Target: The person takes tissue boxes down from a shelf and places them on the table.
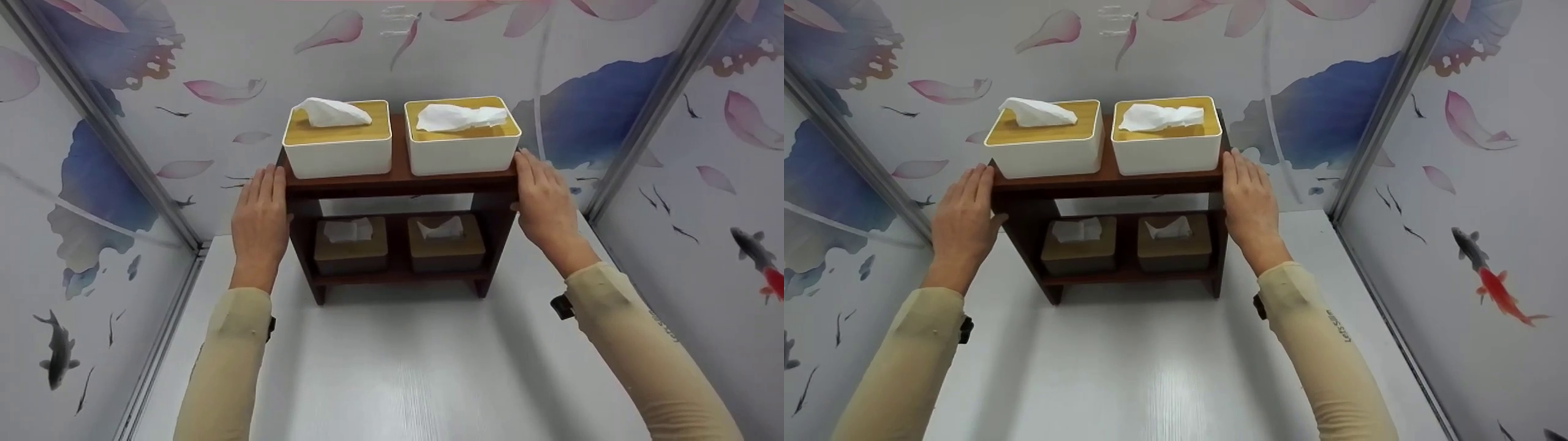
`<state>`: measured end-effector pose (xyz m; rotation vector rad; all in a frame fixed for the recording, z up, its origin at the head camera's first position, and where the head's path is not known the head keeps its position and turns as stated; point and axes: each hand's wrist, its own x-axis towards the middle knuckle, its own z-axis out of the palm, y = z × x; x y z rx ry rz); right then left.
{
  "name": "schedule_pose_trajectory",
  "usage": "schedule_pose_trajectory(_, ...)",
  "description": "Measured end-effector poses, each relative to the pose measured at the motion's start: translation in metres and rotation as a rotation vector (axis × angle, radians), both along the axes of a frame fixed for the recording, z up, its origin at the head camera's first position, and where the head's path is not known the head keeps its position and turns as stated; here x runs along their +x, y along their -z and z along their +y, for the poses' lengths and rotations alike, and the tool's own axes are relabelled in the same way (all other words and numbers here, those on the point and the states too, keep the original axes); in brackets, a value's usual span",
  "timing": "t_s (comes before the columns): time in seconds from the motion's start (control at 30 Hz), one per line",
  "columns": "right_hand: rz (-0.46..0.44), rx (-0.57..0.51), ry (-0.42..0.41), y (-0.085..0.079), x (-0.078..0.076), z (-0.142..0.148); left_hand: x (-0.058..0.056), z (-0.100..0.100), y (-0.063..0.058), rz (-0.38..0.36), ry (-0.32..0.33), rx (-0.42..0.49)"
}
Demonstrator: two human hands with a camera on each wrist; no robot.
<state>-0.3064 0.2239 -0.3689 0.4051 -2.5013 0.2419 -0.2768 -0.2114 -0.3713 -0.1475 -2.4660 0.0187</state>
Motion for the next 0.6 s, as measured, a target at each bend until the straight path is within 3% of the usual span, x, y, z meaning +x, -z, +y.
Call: schedule_pose_trajectory(0.6, -0.019, -0.024, 0.009, 0.0028, -0.0048, -0.0019, -0.0014, 0.0034, 0.0086, 0.043, -0.023, -0.005)
